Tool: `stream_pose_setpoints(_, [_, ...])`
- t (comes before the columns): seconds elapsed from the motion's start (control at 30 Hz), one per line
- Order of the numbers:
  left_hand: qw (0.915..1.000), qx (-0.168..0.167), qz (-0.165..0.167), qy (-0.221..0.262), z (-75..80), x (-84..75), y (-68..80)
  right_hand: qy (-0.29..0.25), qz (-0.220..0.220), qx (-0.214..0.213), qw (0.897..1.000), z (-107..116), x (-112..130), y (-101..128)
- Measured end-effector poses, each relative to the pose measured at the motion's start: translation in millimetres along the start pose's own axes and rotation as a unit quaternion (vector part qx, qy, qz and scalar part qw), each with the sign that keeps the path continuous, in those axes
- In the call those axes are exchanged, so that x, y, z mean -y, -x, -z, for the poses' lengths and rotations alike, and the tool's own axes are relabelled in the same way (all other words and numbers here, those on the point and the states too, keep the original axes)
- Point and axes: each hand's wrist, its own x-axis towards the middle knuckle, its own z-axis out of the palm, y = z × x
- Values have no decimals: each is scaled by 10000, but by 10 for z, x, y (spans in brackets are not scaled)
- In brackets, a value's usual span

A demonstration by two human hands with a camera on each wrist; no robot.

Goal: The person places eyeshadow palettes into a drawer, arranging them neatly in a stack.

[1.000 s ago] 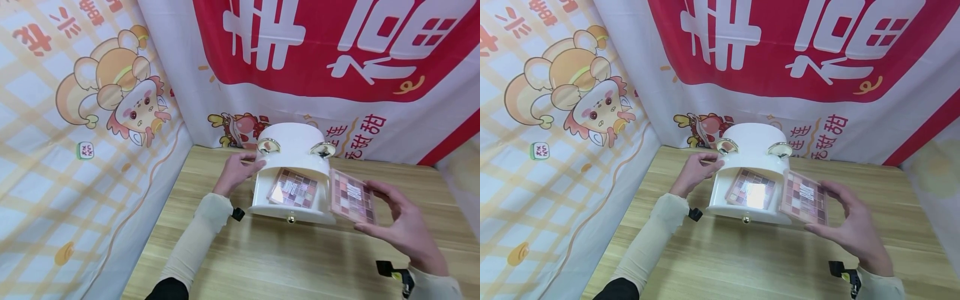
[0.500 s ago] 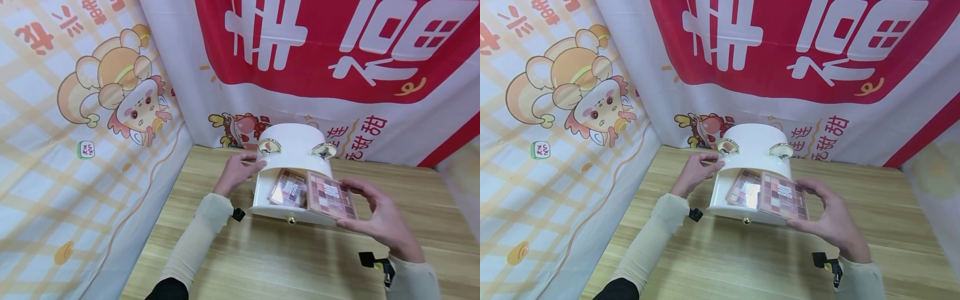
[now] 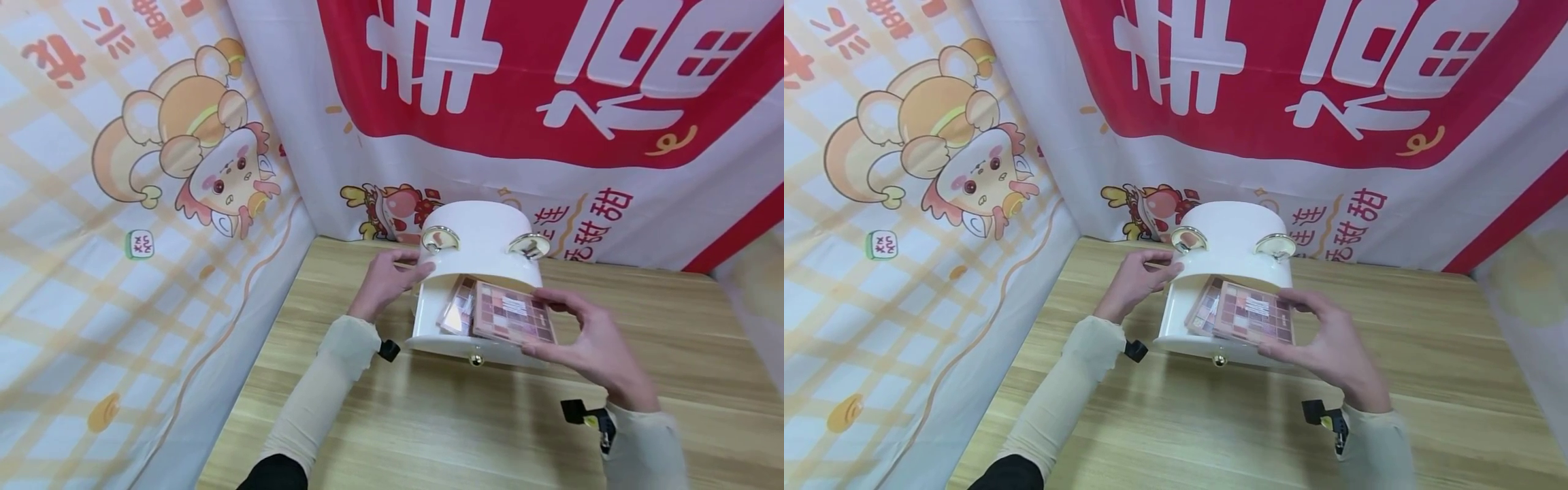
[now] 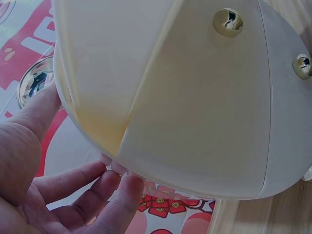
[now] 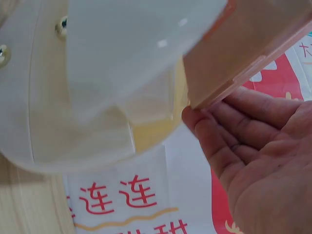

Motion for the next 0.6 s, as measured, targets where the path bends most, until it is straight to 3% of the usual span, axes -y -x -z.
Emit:
stream_pose_setpoints(0.33, [9997,83,-85,235,7,26,-4,104,-433,-148,9989,-202,112,-87])
stream_pose_setpoints(0.6, [9996,66,-100,239,4,23,-9,511,-139,-380,9979,-327,121,-167])
